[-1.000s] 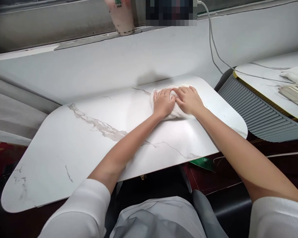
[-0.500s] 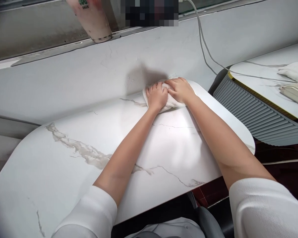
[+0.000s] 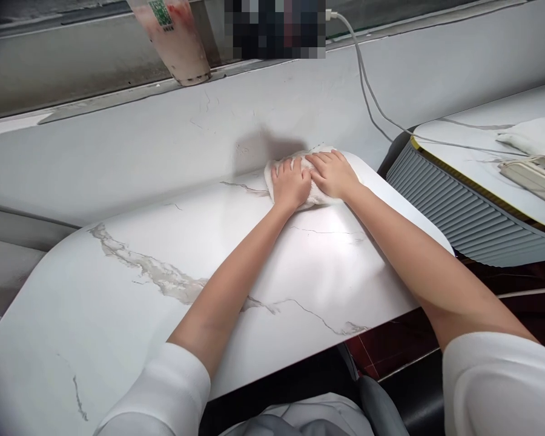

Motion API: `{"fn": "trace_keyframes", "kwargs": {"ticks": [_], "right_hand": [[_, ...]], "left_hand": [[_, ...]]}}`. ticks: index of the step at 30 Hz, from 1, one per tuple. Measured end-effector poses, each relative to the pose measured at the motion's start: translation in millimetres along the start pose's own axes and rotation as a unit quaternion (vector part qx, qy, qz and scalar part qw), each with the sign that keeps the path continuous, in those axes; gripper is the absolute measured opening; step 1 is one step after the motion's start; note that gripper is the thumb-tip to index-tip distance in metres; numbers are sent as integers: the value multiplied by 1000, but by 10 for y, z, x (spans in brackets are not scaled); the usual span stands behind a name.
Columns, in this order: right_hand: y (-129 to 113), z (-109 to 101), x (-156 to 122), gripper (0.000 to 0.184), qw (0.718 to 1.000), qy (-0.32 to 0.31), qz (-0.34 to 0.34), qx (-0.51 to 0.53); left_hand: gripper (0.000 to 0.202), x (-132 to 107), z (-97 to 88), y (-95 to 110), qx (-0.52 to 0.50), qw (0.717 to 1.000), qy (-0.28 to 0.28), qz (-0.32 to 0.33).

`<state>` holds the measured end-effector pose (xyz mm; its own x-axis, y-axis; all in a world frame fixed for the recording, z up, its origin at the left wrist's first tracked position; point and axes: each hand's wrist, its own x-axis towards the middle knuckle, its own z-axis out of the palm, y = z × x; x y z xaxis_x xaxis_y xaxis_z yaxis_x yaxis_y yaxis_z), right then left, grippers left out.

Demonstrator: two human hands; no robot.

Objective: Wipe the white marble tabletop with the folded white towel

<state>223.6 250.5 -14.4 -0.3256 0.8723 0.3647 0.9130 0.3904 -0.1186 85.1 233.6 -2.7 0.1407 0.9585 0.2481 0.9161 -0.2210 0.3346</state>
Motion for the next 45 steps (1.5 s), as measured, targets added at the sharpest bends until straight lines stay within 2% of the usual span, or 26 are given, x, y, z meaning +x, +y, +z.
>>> {"fn": "trace_keyframes", "kwargs": {"ticks": [7,19,24,28,32,36,39,45], "right_hand": [[-104,-180,-534,55,1000,2,-5,-16],[-346,-611,-1696,57,997,-11,11,-76],[-342,-730,-2053,57,995,-15,20,-96],[-379,-807,-2208,57,995,-13,25,-100],[-398,-841,-2215,57,995,-18,29,-93],[-266,-812,-2050,59,997,-25,25,-64],[-72,-749,-1794,58,998,-32,31,-48],[342,-522,-1049,56,998,-37,46,-29]], "left_hand": [[51,-476,-32,179,-2,1000,-14,18],[52,-1471,-170,558,-21,995,-38,94],[51,-1729,-191,703,-30,991,-44,119],[53,-1835,-191,753,-35,989,-49,137],[53,-1839,-179,728,-32,987,-51,152],[52,-1686,-132,710,-39,985,-48,159],[51,-1407,-61,722,-45,987,-43,146],[45,-576,137,701,-57,991,-40,115]]}}
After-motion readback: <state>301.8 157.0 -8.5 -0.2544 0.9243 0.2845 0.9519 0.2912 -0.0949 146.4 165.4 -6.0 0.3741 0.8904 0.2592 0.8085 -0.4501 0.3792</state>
